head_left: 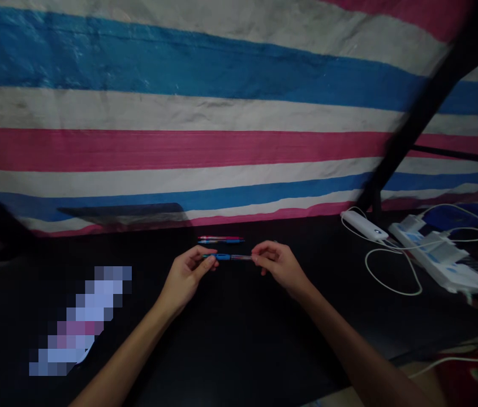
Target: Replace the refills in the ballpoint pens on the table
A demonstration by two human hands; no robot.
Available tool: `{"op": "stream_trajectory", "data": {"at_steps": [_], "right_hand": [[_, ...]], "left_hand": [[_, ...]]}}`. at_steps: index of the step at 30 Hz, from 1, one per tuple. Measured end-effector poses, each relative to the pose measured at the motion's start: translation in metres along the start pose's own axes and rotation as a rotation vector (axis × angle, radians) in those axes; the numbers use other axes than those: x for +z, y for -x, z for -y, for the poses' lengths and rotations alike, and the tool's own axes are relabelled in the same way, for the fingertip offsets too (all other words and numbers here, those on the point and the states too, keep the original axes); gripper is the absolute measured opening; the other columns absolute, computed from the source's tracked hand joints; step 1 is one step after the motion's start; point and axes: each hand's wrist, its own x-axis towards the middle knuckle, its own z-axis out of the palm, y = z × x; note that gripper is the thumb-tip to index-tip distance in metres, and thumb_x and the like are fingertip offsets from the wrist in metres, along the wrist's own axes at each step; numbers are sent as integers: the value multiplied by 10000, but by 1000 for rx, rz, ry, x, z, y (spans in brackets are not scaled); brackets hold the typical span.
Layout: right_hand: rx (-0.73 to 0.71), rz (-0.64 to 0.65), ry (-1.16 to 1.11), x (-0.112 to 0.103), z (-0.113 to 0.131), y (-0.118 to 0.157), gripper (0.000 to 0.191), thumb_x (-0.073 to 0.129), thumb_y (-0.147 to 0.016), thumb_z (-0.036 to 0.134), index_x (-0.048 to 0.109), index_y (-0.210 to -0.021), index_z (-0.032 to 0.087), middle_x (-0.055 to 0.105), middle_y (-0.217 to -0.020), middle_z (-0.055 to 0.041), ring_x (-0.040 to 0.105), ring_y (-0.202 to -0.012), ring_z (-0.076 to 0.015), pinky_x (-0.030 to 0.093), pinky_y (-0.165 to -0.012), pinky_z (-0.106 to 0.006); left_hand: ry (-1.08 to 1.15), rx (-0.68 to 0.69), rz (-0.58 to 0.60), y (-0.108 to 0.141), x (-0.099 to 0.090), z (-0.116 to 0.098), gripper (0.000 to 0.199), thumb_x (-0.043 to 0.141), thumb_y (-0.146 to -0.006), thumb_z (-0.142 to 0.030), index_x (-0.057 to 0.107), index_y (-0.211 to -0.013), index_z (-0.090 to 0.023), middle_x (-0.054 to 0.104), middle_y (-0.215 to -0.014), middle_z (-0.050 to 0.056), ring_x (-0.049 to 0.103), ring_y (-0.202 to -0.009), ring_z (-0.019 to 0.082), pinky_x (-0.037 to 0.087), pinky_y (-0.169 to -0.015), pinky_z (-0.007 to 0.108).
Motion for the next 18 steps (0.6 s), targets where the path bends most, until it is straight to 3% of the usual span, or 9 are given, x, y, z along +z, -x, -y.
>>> {"op": "stream_trajectory", "data": {"at_steps": [3, 6, 9, 11, 14, 18], "right_hand": [[-14, -59, -75, 0, 3, 0, 442, 757, -618, 270, 564, -1013, 217, 603, -880, -24, 576, -750, -152, 469, -501, -214], [134, -48, -30, 0, 2, 0, 281, 635, -746, 412, 608, -891, 173, 624, -807, -53, 583, -689, -150, 431, -455, -208], [174, 6, -16, -1, 1, 0, 303, 598, -773, 434, 617, -700, 140, 608, -658, -49, 550, -578, -123, 397, -445, -210], [99, 21, -72, -2, 2, 1, 210, 698, -695, 344, 626, -730, 150, 615, -702, -34, 553, -612, -119, 425, -490, -217], [22, -3, -143, -3, 5, 2, 301, 773, -610, 262, 619, -858, 188, 633, -863, -31, 578, -727, -137, 463, -551, -229], [203, 14, -94, -1, 5, 2, 303, 609, -771, 447, 628, -801, 146, 626, -715, -59, 572, -619, -133, 408, -461, -212]], "left_hand": [[22, -15, 5, 1, 1, -1, 185, 694, -743, -246, 647, -900, -161, 654, -738, 9, 581, -705, 103, 437, -673, 205], [20, -20, 11, 1, 1, -1, 187, 696, -743, -242, 646, -903, -161, 660, -749, 10, 588, -716, 100, 439, -686, 202], [11, -5, 3, 1, 0, -1, 181, 691, -749, -246, 646, -903, -162, 655, -748, 4, 587, -716, 94, 438, -691, 196], [12, 0, -7, 0, -1, 0, 177, 689, -751, -245, 645, -902, -164, 653, -744, 2, 585, -711, 93, 438, -685, 195], [16, 5, -19, 0, -2, 0, 180, 693, -744, -241, 644, -898, -162, 654, -743, 5, 586, -714, 99, 442, -685, 203], [9, 11, -11, 0, -1, -1, 193, 700, -732, -245, 645, -893, -152, 651, -741, 17, 591, -717, 116, 452, -687, 227]]}}
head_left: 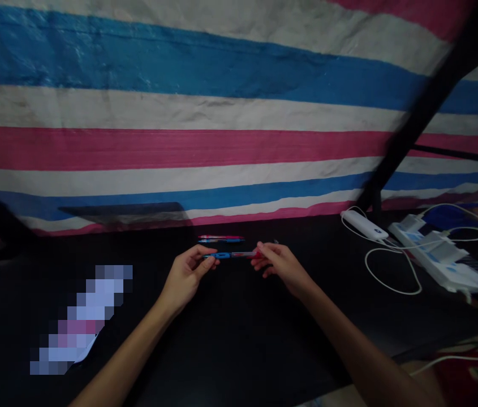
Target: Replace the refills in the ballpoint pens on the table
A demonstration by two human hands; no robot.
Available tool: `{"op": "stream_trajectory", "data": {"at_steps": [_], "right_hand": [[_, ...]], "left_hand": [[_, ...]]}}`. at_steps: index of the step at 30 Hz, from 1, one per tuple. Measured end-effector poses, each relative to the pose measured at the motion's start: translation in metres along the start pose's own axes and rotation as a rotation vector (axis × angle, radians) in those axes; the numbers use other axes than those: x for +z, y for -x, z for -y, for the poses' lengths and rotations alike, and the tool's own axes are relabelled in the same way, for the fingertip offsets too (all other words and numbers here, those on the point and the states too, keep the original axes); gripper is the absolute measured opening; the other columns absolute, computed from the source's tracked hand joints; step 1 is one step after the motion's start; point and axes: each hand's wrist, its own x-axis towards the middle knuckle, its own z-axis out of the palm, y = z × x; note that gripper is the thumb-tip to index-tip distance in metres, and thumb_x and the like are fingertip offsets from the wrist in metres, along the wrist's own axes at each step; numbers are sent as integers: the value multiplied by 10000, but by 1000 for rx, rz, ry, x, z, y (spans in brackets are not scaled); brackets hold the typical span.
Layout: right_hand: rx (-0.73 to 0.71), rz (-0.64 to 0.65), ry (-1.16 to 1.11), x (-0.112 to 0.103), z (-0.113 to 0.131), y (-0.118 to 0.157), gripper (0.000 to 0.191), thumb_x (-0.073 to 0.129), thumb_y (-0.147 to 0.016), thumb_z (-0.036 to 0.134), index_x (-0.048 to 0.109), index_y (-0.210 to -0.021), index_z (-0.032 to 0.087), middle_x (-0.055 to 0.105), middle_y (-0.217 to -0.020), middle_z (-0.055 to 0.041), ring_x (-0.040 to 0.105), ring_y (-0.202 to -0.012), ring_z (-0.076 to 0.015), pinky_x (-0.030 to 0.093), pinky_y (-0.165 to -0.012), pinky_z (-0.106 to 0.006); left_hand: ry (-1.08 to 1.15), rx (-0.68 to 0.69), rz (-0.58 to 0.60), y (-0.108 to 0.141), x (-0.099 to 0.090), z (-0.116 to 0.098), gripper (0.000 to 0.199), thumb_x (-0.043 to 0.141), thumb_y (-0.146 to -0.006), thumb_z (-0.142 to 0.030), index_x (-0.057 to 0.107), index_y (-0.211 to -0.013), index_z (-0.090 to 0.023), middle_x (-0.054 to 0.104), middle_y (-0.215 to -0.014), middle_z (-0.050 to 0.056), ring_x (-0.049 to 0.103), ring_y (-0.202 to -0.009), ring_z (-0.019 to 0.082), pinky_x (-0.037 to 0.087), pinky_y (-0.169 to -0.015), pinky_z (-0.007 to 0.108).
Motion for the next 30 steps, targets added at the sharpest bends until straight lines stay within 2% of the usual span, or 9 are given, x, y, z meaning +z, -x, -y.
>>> {"op": "stream_trajectory", "data": {"at_steps": [3, 7, 10, 13, 14, 16, 18, 22, 30], "right_hand": [[-45, 29, 6, 0, -1, 0, 265, 661, -735, 396, 631, -751, 133, 590, -658, -35, 538, -573, -108, 395, -455, -202], [-119, 0, -88, -2, 0, 0, 437, 769, -622, 282, 596, -1019, 221, 603, -819, -7, 560, -652, -115, 424, -479, -201], [-5, 22, -6, -3, -1, 0, 276, 639, -756, 415, 632, -848, 154, 603, -703, -36, 538, -576, -107, 375, -438, -196], [-44, 42, 15, -3, -1, -1, 261, 641, -757, 391, 629, -730, 132, 580, -643, -31, 517, -547, -96, 371, -447, -203], [-89, 37, -7, -3, -1, 0, 218, 685, -721, 345, 636, -782, 141, 588, -680, -26, 526, -570, -99, 386, -462, -206], [-153, 18, -65, -3, 0, 0, 327, 740, -659, 271, 623, -952, 186, 602, -786, -16, 547, -624, -108, 408, -482, -210], [-124, 10, -93, -3, 1, 1, 410, 729, -675, 287, 583, -1052, 221, 600, -828, -12, 555, -632, -112, 407, -471, -209], [-21, 30, -37, -3, -3, -2, 243, 652, -748, 364, 626, -866, 152, 577, -704, -24, 529, -568, -105, 391, -455, -213], [-247, -112, -136, -5, -2, -4, 324, 750, -614, 195, 625, -913, 188, 579, -839, -10, 523, -598, -90, 434, -542, -240]], "left_hand": [[-21, 9, -7, 0, 0, -1, 197, 695, -735, -246, 644, -895, -145, 645, -740, 21, 590, -714, 123, 453, -687, 239], [-29, 9, -17, 0, -1, -1, 196, 688, -741, -246, 639, -904, -148, 646, -747, 22, 589, -712, 122, 448, -680, 235], [-40, 10, -17, 0, 0, -2, 203, 694, -733, -258, 637, -895, -150, 644, -740, 19, 590, -715, 125, 448, -685, 234], [-66, 17, -32, 0, 1, -4, 199, 696, -728, -268, 641, -879, -150, 639, -725, 15, 592, -718, 131, 450, -694, 237], [-73, 17, -39, 0, 1, -4, 198, 694, -728, -267, 641, -879, -151, 639, -729, 15, 593, -721, 133, 451, -697, 239], [-75, 18, -47, 0, 1, -3, 201, 692, -729, -266, 638, -885, -151, 642, -742, 19, 595, -724, 136, 453, -698, 241], [-73, 22, -39, 0, 0, -1, 203, 690, -731, -266, 636, -890, -152, 644, -749, 20, 596, -725, 135, 453, -697, 241], [-73, 30, -30, 0, 0, 1, 198, 689, -733, -269, 639, -888, -156, 642, -743, 16, 596, -723, 132, 452, -697, 239], [-42, 6, -85, -1, 0, 0, 182, 682, -744, -258, 647, -889, -153, 648, -739, 13, 584, -697, 115, 442, -682, 224]]}}
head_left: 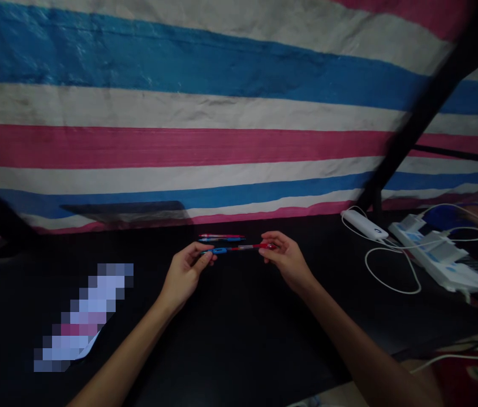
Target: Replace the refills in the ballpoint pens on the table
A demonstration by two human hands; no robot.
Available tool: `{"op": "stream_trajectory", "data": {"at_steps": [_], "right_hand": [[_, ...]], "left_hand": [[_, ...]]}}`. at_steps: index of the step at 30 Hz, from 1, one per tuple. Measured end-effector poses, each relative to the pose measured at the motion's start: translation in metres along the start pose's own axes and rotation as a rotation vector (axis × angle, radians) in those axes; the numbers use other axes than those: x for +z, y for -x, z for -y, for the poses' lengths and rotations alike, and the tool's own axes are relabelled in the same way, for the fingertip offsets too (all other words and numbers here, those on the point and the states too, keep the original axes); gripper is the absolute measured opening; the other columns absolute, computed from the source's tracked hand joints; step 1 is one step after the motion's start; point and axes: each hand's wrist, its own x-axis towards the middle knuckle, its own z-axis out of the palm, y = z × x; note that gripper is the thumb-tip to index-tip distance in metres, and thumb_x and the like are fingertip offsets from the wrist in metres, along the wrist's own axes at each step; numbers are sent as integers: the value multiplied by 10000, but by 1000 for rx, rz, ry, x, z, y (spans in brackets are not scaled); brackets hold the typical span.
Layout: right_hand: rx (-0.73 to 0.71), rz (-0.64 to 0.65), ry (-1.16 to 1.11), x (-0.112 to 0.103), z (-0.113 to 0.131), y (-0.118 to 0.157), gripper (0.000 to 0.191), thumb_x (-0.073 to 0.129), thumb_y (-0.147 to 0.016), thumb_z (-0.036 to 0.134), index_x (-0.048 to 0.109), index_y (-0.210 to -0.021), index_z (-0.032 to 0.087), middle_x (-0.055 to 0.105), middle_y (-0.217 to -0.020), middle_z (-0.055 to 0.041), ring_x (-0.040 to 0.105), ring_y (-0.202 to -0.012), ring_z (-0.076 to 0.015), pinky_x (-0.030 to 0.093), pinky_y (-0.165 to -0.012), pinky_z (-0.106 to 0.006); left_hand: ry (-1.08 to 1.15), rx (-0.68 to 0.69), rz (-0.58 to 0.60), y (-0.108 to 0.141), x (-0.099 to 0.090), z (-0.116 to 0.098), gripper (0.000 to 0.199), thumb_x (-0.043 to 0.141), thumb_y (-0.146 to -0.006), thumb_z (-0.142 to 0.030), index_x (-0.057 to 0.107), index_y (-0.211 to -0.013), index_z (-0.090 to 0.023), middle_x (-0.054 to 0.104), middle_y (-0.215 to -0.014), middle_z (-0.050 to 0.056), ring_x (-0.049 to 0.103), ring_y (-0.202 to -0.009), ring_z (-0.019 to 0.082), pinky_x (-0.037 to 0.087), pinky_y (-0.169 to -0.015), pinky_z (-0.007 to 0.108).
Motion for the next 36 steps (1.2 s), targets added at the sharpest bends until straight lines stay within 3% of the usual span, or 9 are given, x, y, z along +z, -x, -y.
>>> {"op": "stream_trajectory", "data": {"at_steps": [7, 12, 22, 36], "right_hand": [[0, -79, -115, -6, 1, -4, 356, 744, -604, 179, 611, -934, 202, 599, -837, -10, 565, -678, -119, 477, -668, -283], [3, -121, -174, -10, 2, -8, 340, 748, -598, 168, 608, -905, 214, 590, -809, 11, 568, -690, -113, 474, -665, -270], [17, -96, -212, -14, 1, -9, 415, 764, -589, 168, 585, -958, 228, 592, -831, 8, 586, -714, -126, 489, -682, -281], [65, -50, -183, -11, 1, -7, 326, 760, -602, 199, 634, -902, 192, 607, -798, -9, 583, -706, -123, 469, -699, -284]], "left_hand": [[14, 24, -52, -3, -6, -2, 220, 698, -731, -282, 656, -905, -153, 662, -787, 28, 603, -725, 127, 456, -709, 242], [-2, 60, -105, -3, -7, -5, 234, 701, -726, -288, 648, -909, -152, 658, -790, 26, 607, -742, 134, 465, -736, 264], [3, 64, -113, -3, -5, -5, 241, 697, -724, -286, 648, -916, -148, 668, -798, 29, 617, -740, 138, 469, -729, 265], [16, 41, -99, -3, -4, -5, 252, 709, -713, -295, 654, -910, -147, 671, -772, 29, 611, -711, 133, 466, -713, 260]]}}
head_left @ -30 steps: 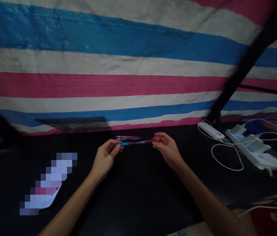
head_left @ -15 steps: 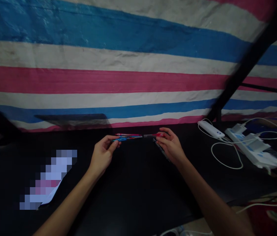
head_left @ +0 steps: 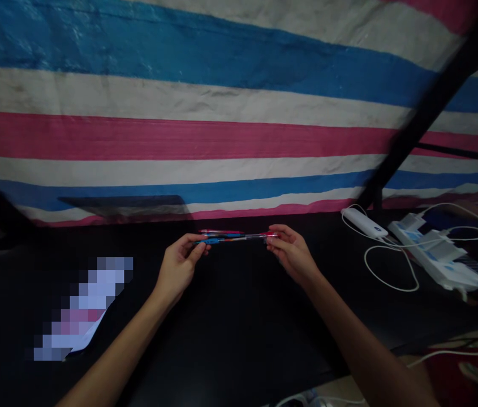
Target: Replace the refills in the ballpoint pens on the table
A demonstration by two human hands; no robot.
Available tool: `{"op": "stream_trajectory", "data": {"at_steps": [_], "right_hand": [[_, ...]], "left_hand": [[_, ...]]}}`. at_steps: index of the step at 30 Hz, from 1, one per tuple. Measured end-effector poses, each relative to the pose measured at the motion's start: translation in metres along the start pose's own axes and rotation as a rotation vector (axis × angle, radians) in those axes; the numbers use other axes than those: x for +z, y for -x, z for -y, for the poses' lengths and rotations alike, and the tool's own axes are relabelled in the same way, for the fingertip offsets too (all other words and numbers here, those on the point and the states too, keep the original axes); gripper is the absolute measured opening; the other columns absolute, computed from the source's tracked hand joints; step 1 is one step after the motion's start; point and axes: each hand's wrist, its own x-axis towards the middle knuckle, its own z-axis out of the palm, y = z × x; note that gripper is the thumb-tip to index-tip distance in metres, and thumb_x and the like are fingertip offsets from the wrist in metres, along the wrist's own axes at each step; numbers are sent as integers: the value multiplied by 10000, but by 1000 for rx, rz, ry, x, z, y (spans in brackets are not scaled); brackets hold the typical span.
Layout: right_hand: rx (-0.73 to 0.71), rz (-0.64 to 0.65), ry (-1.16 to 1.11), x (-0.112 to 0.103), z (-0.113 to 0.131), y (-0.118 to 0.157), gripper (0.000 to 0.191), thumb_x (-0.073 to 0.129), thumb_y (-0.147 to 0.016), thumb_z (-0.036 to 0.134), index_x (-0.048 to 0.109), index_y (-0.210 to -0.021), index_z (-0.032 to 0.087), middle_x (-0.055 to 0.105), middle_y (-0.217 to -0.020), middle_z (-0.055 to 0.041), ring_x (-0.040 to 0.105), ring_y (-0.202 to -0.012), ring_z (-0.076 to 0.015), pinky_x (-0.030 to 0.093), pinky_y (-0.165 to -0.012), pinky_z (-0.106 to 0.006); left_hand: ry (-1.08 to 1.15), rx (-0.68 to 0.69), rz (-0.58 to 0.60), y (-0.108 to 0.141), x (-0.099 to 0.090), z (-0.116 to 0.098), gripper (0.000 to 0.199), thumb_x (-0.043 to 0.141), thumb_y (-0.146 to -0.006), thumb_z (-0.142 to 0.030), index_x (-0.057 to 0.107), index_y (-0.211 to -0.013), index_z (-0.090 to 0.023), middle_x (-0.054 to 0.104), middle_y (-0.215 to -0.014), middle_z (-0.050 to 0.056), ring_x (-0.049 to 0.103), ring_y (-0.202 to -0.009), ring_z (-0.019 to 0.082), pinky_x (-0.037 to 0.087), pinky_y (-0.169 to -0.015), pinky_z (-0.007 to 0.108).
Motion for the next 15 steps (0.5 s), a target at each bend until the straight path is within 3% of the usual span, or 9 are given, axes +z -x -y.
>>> {"op": "stream_trajectory", "data": {"at_steps": [11, 15], "right_hand": [[-5, 23, 44, 1, 2, 2, 301, 761, -609, 212, 643, -885, 197, 602, -819, -13, 575, -713, -122, 475, -678, -273], [-10, 52, 126, 4, -3, 4, 272, 768, -616, 236, 671, -866, 191, 616, -795, -17, 563, -671, -117, 476, -659, -277]], "left_hand": [[-25, 2, 12, 1, 1, 0, 244, 710, -709, -295, 657, -893, -143, 671, -774, 36, 621, -719, 147, 478, -722, 277], [-49, -6, 72, 4, 5, -1, 229, 700, -719, -287, 652, -896, -150, 668, -777, 35, 620, -733, 148, 477, -719, 271]]}}
